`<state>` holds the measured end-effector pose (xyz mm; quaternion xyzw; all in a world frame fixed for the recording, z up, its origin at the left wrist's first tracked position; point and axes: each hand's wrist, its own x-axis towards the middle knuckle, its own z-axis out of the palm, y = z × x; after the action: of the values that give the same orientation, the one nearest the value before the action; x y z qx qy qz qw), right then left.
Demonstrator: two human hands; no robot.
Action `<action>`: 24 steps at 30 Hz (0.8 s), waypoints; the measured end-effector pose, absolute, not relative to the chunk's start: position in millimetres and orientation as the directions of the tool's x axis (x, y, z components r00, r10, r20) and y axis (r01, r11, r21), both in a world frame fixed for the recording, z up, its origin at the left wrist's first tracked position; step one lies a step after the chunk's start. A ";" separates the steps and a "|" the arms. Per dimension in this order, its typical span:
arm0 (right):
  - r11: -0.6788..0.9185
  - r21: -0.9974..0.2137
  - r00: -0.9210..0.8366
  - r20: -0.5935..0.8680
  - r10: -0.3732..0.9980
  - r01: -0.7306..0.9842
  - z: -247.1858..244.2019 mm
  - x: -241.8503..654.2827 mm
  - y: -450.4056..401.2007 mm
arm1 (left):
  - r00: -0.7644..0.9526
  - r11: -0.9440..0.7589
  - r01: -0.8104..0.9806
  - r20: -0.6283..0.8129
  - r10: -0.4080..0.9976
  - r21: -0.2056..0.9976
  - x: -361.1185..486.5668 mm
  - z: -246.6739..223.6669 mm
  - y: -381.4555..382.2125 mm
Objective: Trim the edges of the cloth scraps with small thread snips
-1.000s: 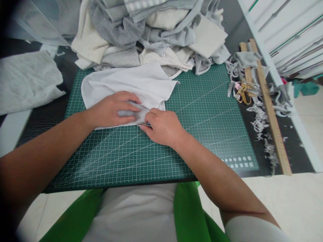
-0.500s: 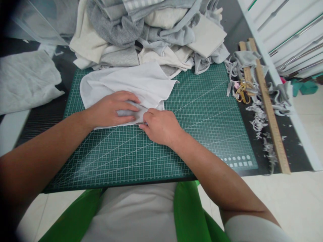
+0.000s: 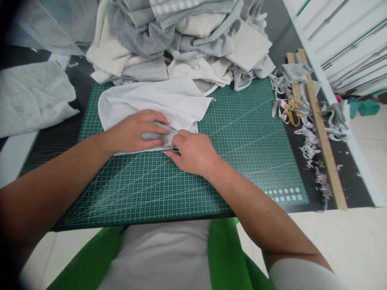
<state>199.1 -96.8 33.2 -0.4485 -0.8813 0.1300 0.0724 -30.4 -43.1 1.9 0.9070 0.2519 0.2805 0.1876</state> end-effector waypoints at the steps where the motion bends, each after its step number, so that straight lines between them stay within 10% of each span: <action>1: 0.566 -0.292 -0.589 0.011 0.808 0.771 33.3 198.5 -96.9 | 0.719 -0.801 0.354 0.408 0.563 0.482 -30.5 2.1 -43.1; 24: 0.576 -0.217 -0.593 -0.017 0.805 0.788 32.9 192.9 -96.2 | 0.715 -0.800 0.369 0.405 0.569 0.472 -29.2 2.1 -43.4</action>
<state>192.9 -96.2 32.9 -0.4492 -0.8867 0.1013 0.0420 -29.2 -43.4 2.1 0.9081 0.2584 0.2749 0.1819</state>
